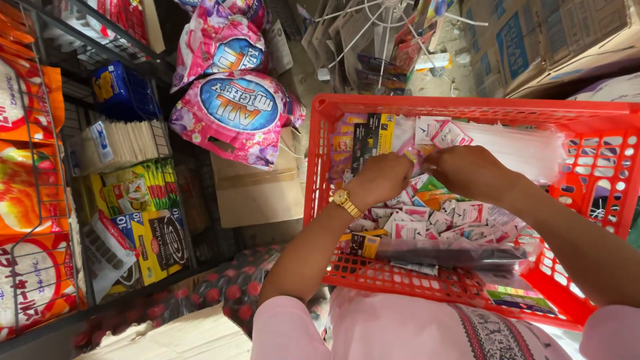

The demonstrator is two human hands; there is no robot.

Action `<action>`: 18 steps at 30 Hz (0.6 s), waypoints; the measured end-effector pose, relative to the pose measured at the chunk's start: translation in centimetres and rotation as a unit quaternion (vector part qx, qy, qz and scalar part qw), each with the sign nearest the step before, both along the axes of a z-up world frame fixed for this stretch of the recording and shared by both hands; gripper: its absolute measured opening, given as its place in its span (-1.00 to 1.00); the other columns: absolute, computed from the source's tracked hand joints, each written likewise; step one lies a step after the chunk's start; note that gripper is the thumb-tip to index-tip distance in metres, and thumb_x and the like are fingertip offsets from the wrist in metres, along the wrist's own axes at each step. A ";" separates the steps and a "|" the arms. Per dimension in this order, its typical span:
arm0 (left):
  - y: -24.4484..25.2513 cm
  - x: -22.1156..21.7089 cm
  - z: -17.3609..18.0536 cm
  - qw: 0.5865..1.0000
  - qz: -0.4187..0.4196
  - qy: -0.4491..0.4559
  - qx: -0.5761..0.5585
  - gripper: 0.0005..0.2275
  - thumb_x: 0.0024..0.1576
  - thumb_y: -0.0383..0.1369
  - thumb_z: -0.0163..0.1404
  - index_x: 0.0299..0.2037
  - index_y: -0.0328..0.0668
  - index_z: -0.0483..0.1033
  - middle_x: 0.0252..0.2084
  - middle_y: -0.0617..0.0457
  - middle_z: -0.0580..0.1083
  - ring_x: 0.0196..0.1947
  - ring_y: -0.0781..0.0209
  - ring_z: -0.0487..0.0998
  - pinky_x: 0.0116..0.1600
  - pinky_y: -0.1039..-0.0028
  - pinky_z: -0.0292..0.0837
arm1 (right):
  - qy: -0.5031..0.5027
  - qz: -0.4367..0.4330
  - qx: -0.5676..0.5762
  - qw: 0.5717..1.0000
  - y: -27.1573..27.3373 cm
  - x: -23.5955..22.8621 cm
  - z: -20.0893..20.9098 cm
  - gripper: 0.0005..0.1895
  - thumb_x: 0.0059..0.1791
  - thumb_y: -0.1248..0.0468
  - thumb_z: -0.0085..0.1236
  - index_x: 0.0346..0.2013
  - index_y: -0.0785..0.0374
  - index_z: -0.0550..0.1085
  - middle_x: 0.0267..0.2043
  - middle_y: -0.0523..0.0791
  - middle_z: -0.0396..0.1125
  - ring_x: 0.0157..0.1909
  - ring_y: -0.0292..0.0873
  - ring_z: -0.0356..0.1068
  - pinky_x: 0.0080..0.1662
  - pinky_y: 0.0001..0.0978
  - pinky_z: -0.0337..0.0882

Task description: The person stocks a rotating display rack with shampoo and conditioner sachets.

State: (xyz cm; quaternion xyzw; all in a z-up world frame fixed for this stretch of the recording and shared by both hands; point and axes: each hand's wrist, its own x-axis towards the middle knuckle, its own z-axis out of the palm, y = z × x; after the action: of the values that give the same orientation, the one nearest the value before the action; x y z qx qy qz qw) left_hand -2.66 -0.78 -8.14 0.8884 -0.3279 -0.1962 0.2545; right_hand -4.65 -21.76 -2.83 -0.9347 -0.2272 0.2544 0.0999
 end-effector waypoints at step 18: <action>0.5 1.2 2.2 0.992 0.023 0.042 -0.117 -0.89 0.09 -0.32 0.12 -0.28 -0.13 0.66 -0.31 -0.04 0.61 -0.27 -0.05 0.63 -0.16 0.19 0.51 | 0.004 -0.064 0.090 0.994 -2.9 1.9 0.9 -0.75 0.04 0.12 0.09 -0.03 0.01 0.57 0.01 -0.17 0.48 -0.01 -0.08 0.49 0.03 -0.19 0.46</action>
State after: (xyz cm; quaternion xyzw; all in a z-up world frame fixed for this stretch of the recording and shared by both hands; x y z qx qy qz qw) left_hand -1.43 -0.27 -5.89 0.8506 -0.3174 -0.1873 0.3749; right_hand -2.70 -24.61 -1.93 -0.9337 -0.1882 0.2293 0.2005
